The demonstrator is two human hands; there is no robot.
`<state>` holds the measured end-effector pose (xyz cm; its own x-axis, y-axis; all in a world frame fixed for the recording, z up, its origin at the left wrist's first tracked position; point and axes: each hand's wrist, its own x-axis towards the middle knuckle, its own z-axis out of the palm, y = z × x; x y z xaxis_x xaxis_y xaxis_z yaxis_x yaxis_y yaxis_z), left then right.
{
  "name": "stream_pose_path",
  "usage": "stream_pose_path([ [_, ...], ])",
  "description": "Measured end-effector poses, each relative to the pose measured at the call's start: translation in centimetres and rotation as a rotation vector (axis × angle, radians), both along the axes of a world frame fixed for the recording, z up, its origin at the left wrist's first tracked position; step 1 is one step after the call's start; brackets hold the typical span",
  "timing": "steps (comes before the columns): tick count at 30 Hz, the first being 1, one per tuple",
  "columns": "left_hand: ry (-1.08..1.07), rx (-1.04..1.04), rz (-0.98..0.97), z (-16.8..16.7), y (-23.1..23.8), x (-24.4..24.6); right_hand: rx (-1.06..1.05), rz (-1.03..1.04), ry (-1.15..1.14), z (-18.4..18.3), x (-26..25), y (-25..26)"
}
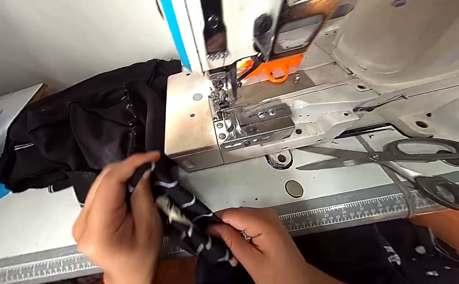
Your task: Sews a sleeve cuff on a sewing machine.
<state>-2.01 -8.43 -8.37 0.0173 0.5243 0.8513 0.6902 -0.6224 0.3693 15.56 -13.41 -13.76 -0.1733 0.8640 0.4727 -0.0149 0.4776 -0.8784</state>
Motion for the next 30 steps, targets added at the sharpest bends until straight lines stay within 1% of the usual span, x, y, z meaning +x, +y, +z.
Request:
stream_pose_path([
  [2,0.300,0.059,0.086,2.3,2.5,0.8,-0.165,0.092,0.123,1.0,0.3,0.4],
  [3,0.411,0.026,0.106,3.2,3.7,1.4,-0.208,0.107,0.164,1.4,0.4,0.7],
  [5,0.520,-0.143,0.119,4.0,6.2,2.4,-0.227,0.075,0.201,2.0,0.5,1.4],
  [7,0.526,-0.314,0.100,4.3,8.5,3.1,-0.200,0.005,0.212,2.2,0.6,2.1],
  [8,0.514,-0.379,0.059,4.7,9.6,3.2,-0.179,-0.028,0.217,2.3,0.7,2.4],
  [10,0.439,-0.471,-0.064,5.1,11.9,3.4,-0.142,-0.086,0.227,2.2,0.8,2.8],
  [12,0.327,-0.537,-0.136,5.0,13.8,3.9,-0.128,-0.131,0.237,2.0,0.8,3.2],
  [13,0.310,-0.561,-0.177,5.1,14.3,4.2,-0.126,-0.147,0.242,1.9,0.8,3.3],
  [15,0.371,-0.521,-0.233,5.2,14.9,4.7,-0.138,-0.171,0.252,1.8,0.6,3.5],
  [17,0.510,-0.401,-0.211,4.9,15.8,4.8,-0.162,-0.196,0.259,1.7,0.5,3.8],
  [18,0.554,-0.374,-0.200,4.9,16.1,4.9,-0.177,-0.206,0.263,1.8,0.4,4.0],
  [20,0.558,-0.365,-0.190,4.9,16.2,5.1,-0.215,-0.217,0.263,2.0,0.4,4.4],
  [24,0.438,-0.429,-0.215,5.3,15.7,5.4,-0.253,-0.247,0.252,2.1,0.3,4.9],
  [26,0.429,-0.347,-0.250,5.4,15.4,4.4,-0.278,-0.239,0.238,2.4,0.6,4.9],
  [28,0.455,-0.258,-0.188,6.3,12.7,3.0,-0.321,-0.179,0.240,3.1,1.4,5.0],
  [29,0.454,-0.204,-0.171,6.4,10.1,2.1,-0.348,-0.132,0.248,3.4,1.8,4.9],
  [30,0.427,-0.124,-0.204,5.5,7.4,1.1,-0.372,-0.085,0.264,3.8,2.2,4.8],
])
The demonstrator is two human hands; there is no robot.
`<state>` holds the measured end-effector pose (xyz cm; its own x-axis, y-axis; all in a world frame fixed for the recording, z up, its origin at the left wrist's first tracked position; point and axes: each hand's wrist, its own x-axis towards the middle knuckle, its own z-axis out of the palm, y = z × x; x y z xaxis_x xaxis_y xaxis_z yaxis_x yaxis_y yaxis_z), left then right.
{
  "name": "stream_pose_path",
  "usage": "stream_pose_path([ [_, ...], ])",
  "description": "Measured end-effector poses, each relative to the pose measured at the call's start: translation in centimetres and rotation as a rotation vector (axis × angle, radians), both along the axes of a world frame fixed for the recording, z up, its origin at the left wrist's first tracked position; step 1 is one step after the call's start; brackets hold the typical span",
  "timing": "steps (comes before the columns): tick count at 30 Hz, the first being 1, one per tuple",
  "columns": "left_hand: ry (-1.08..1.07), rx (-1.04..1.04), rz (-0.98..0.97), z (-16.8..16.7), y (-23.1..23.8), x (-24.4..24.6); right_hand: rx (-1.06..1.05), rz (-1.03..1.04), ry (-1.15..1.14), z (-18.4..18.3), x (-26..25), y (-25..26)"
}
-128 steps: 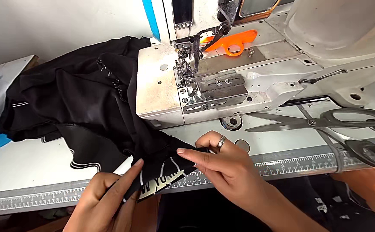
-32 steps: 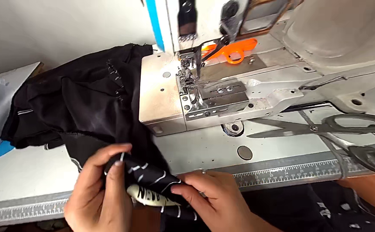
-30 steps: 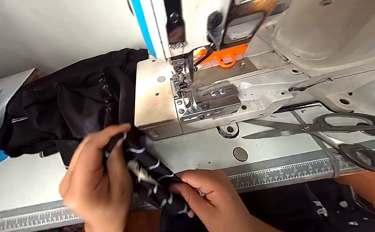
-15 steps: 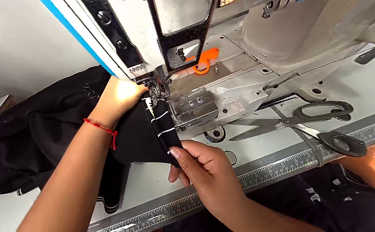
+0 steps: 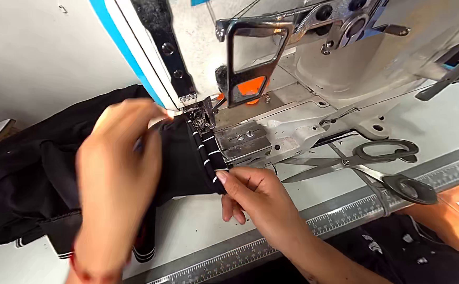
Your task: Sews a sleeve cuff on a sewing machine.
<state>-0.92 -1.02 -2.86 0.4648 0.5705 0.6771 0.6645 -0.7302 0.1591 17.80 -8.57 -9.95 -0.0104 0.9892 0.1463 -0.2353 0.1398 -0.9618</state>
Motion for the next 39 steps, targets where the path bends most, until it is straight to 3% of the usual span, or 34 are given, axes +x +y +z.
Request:
stream_pose_path([
  [3,-0.117,0.058,-0.335,-6.2,-5.6,0.3,-0.029,0.088,0.056,1.1,0.7,-0.3],
  [4,-0.144,0.083,-0.307,-8.1,-6.3,1.5,-0.029,0.095,0.063,1.3,0.6,-0.3],
  [6,-0.183,0.179,-0.012,-10.3,-6.4,3.4,-0.032,0.093,0.069,1.8,0.4,-0.2],
  [8,-0.202,0.242,0.200,-9.9,-5.5,4.9,-0.012,0.085,0.067,2.2,0.1,0.1],
  [13,-0.256,0.238,0.294,-8.4,-3.7,7.3,0.030,0.028,0.029,2.7,0.3,0.5],
  [17,-0.262,0.274,0.240,-8.5,-3.4,7.2,0.030,0.019,-0.003,2.7,1.1,0.2],
  [22,-0.133,0.340,0.161,-9.6,-5.2,2.9,-0.025,0.109,-0.047,0.8,0.9,0.1],
  [26,0.070,0.304,-0.084,-4.9,-6.7,0.2,-0.049,0.157,-0.126,-0.1,1.9,0.8],
  [29,0.377,0.286,-0.178,-0.2,-3.7,-0.2,0.168,0.107,-0.419,-0.2,3.4,0.4],
  [32,0.576,0.317,-0.279,1.5,-0.5,0.4,0.658,-0.301,-0.852,0.8,5.1,1.0],
  [35,0.517,0.399,-0.357,0.9,1.4,0.3,0.849,-0.219,-1.132,2.3,5.5,2.5],
  [39,0.227,0.618,-0.351,0.7,2.1,-0.7,0.941,0.004,-0.975,2.8,4.5,4.4],
])
